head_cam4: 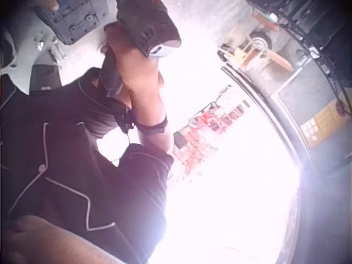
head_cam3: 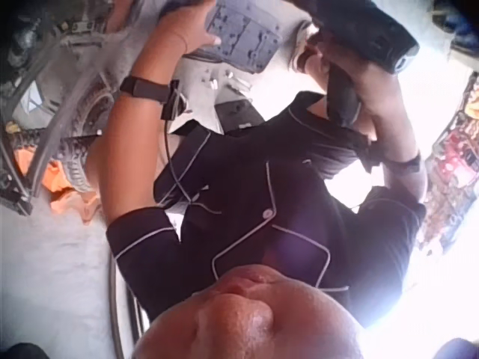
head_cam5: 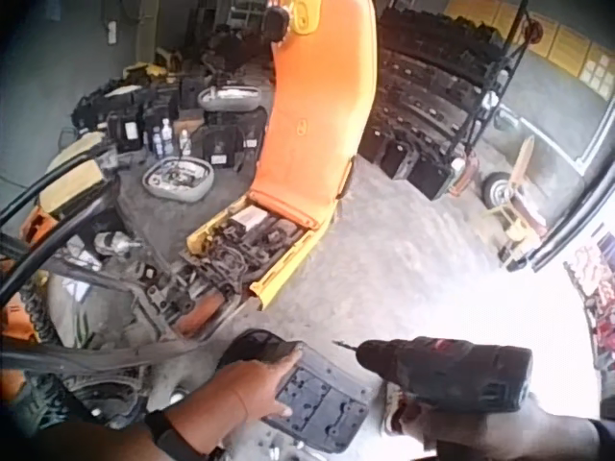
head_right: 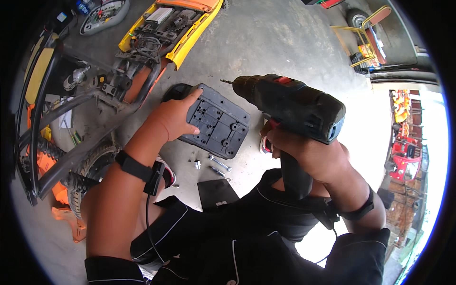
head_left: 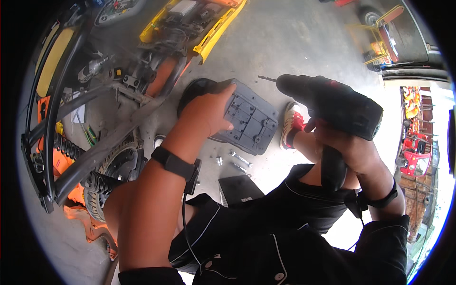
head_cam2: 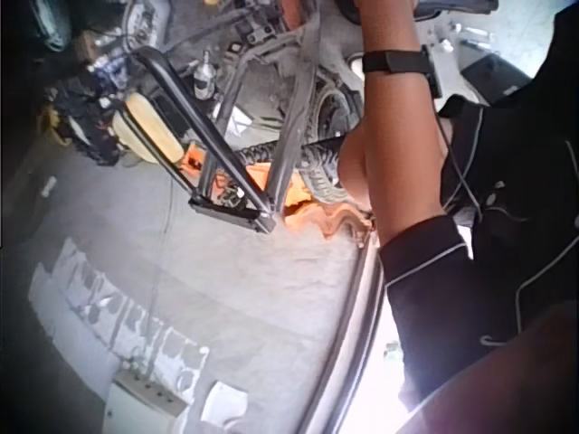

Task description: Using a drill to modify or repair a plastic storage compartment from a motorcycle.

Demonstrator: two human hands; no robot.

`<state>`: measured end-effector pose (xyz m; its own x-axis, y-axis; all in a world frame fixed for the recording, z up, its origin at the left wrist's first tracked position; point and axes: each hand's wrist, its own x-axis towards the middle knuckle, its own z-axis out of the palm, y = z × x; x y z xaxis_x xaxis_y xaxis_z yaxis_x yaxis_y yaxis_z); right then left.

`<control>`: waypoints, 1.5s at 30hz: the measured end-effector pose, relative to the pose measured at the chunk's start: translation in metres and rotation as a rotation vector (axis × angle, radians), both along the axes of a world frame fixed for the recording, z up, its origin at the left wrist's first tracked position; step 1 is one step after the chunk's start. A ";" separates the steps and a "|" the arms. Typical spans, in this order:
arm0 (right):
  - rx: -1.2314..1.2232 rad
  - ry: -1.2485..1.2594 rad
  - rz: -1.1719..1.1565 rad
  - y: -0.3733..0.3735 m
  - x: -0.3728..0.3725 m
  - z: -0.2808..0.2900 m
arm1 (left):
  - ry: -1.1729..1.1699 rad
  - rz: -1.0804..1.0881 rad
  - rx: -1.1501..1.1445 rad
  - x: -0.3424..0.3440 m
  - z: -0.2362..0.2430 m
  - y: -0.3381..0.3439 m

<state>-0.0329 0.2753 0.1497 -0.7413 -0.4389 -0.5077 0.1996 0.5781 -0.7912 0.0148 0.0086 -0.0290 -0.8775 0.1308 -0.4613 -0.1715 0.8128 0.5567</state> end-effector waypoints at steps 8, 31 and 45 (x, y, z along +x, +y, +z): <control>-0.176 -0.068 -0.357 0.020 -0.033 -0.045 | 0.082 0.028 -0.136 0.026 0.042 -0.009; -0.062 0.047 -0.586 0.029 -0.038 -0.023 | 0.243 -0.094 -0.205 0.020 0.039 0.044; -0.270 0.053 -0.512 0.048 -0.026 -0.036 | 0.191 -0.261 -0.519 0.046 0.019 0.065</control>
<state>-0.0593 0.3232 0.1135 -0.9147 -0.1264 -0.3838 0.3565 0.1946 -0.9138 0.0607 0.0741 -0.0099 -0.9201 0.1531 -0.3605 0.1339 0.9879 0.0777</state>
